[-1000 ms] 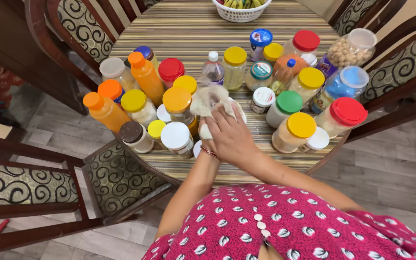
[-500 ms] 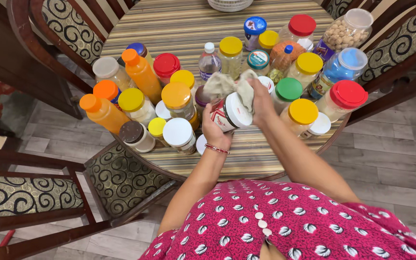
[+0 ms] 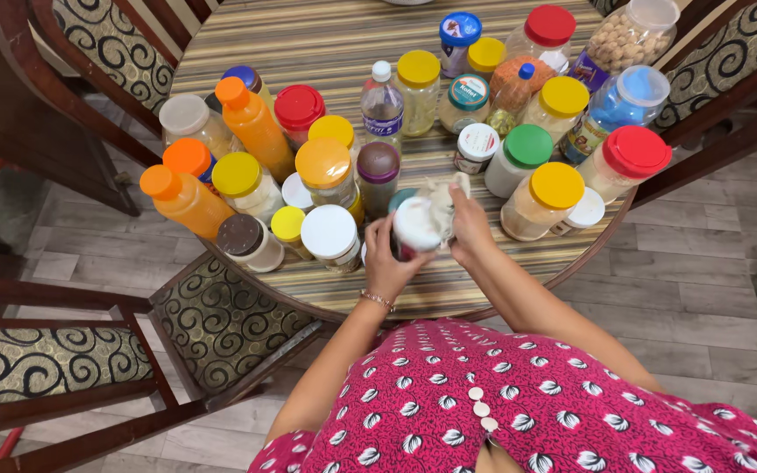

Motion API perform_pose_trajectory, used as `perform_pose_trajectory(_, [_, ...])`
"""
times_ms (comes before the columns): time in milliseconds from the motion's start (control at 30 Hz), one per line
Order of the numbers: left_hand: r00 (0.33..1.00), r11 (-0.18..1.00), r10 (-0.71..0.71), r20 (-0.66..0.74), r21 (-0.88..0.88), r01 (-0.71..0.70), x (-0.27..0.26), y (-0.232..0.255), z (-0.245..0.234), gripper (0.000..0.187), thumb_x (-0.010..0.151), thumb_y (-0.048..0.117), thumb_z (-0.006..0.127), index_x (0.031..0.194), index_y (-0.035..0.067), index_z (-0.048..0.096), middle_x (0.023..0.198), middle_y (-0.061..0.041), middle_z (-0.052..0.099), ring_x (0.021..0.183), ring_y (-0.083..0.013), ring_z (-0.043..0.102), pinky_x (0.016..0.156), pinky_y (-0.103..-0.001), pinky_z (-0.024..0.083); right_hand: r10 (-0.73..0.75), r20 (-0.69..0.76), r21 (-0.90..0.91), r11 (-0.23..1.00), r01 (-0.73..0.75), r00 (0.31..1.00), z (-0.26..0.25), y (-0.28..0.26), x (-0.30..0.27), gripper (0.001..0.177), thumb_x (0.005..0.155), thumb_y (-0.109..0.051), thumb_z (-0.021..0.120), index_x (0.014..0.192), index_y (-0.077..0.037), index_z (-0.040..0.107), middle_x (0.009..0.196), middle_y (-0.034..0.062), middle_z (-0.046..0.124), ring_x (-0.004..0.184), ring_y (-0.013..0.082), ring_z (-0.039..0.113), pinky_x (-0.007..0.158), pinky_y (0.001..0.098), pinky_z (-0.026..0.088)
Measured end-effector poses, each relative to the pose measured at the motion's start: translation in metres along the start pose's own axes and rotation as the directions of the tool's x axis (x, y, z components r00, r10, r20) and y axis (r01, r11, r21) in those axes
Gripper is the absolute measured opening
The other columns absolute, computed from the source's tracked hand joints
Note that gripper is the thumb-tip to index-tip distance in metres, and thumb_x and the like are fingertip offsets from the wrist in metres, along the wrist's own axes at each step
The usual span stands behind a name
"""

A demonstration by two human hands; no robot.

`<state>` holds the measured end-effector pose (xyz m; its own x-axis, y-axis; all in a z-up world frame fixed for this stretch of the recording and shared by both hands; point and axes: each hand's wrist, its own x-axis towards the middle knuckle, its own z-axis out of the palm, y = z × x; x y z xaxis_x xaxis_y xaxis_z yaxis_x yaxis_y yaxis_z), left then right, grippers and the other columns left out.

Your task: The person wipes the surfaces of multiple plastic jars and bottles on a round table using a white cloth. The person picks up each container, wipes it, and places it back on the table. The person briefly moves to the kitchen counter to wipe a utensil before returning to the table to continue wiping the jars.

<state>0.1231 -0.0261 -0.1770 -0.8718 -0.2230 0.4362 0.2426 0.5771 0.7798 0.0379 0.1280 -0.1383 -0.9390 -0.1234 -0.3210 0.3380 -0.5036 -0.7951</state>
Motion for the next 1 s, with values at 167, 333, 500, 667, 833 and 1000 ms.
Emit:
perform_pose_trajectory(167, [0.997,0.998,-0.048,-0.058,0.029,0.05,-0.024,-0.006,-0.018,0.107,0.059,0.039,0.098,0.144,0.003,0.045,0.138,-0.02,0.052,0.129,-0.0387,0.052,0.108,-0.048,0.046,0.0,0.13,-0.079,0.997,0.011,0.991,0.004,0.034,0.0,0.035,0.107,-0.033,0.059,0.122,-0.001,0.061,0.108,0.0081,0.07,0.095,0.0187,0.068,0.087,0.038,0.056])
perform_pose_trajectory(333, [0.986,0.987,-0.155,-0.066,0.019,0.157,-0.033,-0.022,-0.024,0.11,0.06,0.037,0.098,0.146,0.003,0.04,0.139,-0.022,0.053,0.129,-0.0389,0.054,0.107,-0.048,0.047,0.059,0.121,-0.023,0.998,-0.057,0.991,0.014,0.05,-0.004,0.038,0.103,-0.032,0.057,0.122,0.0,0.063,0.112,0.0115,0.072,0.097,0.0223,0.071,0.087,0.0385,0.057])
perform_pose_trajectory(500, [0.972,0.931,-0.232,-0.021,-0.296,0.216,-0.032,-0.026,-0.024,0.105,0.065,0.032,0.097,0.146,0.001,0.038,0.137,-0.017,0.059,0.127,-0.031,0.061,0.108,-0.042,0.049,0.093,0.106,0.068,0.993,-0.1,0.99,0.017,0.028,-0.005,0.042,0.102,-0.036,0.051,0.123,-0.002,0.063,0.117,0.0128,0.073,0.105,0.0256,0.071,0.096,0.0397,0.056])
perform_pose_trajectory(667, [0.918,0.414,-0.304,0.254,-0.832,0.368,-0.016,-0.014,-0.023,0.083,0.082,0.016,0.081,0.149,0.005,0.034,0.136,-0.013,0.056,0.122,-0.0226,0.06,0.104,-0.041,0.052,0.069,0.209,0.182,0.977,-0.109,0.975,0.017,-0.003,-0.008,0.042,0.103,-0.038,0.048,0.126,-0.004,0.062,0.123,0.0125,0.071,0.115,0.0277,0.068,0.107,0.0408,0.051])
perform_pose_trajectory(833, [0.916,0.063,-0.263,0.304,-0.942,0.331,0.006,0.006,-0.026,0.066,0.096,0.016,0.072,0.149,0.006,0.035,0.137,-0.011,0.054,0.123,-0.0195,0.06,0.104,-0.038,0.054,-0.034,0.215,0.273,0.962,-0.027,0.976,0.019,-0.018,-0.006,0.036,0.105,-0.035,0.048,0.125,-0.008,0.061,0.121,0.0102,0.07,0.113,0.0269,0.069,0.104,0.0415,0.053])
perform_pose_trajectory(1000, [0.863,0.058,-0.384,0.328,-0.925,0.377,0.027,0.026,-0.025,0.065,0.094,0.02,0.074,0.145,0.007,0.036,0.134,-0.013,0.054,0.116,-0.0214,0.063,0.096,-0.039,0.057,-0.009,0.214,0.251,0.967,-0.046,0.977,0.014,-0.035,-0.004,0.038,0.103,-0.039,0.047,0.121,-0.009,0.063,0.118,0.0091,0.072,0.11,0.026,0.07,0.099,0.0405,0.055])
